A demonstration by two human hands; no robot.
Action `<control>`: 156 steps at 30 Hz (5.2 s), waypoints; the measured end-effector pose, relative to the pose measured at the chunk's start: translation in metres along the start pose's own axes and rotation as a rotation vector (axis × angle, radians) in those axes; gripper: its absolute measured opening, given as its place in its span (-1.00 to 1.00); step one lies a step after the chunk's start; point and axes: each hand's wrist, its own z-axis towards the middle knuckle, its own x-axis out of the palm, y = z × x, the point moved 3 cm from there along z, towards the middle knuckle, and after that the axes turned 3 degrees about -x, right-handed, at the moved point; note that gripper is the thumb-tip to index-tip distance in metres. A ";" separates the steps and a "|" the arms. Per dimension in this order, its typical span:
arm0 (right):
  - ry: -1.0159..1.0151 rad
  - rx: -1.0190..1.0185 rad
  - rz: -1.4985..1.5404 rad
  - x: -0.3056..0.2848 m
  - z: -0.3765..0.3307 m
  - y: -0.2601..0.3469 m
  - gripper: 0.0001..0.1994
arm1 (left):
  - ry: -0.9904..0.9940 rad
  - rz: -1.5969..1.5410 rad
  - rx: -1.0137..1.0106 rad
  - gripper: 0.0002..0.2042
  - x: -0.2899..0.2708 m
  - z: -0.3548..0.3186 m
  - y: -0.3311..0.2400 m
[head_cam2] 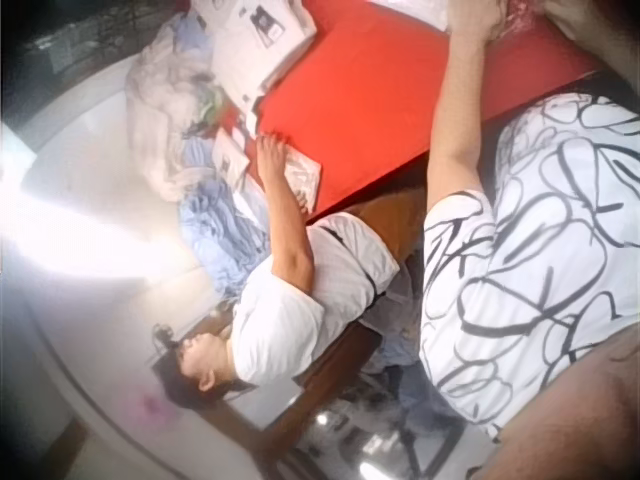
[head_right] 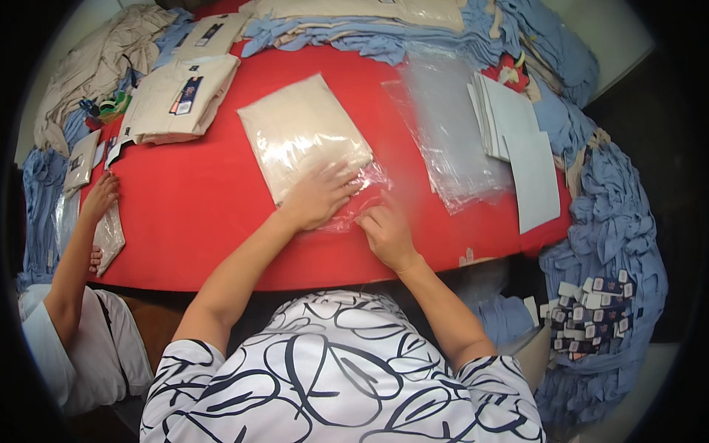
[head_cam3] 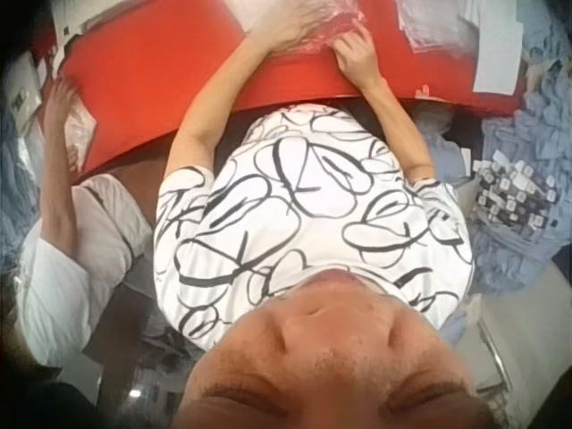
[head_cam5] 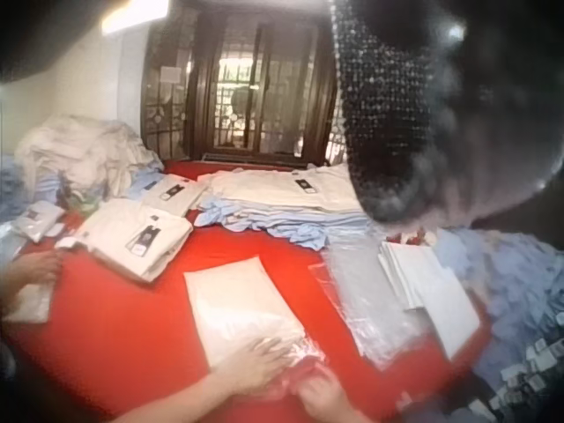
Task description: The person places folded shirts into plastic bags, inserts white backing cards into the bags, and organizes stacks of the bagged garments on a large red surface.
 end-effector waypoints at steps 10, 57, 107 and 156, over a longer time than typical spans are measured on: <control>0.031 0.151 -0.081 0.004 0.017 -0.012 -0.60 | 0.030 0.062 -0.019 -0.59 0.002 -0.001 0.001; 0.079 0.181 -0.106 -0.045 -0.016 -0.047 -0.91 | 0.019 -0.070 -0.020 -0.63 0.001 -0.007 0.002; 0.110 0.376 0.094 -0.003 0.109 -0.060 -0.55 | -0.203 -0.274 -0.135 -0.55 -0.059 -0.016 -0.021; 0.064 0.916 0.707 0.030 0.079 -0.113 -0.81 | -0.188 -1.040 -0.828 -0.54 -0.062 -0.095 0.004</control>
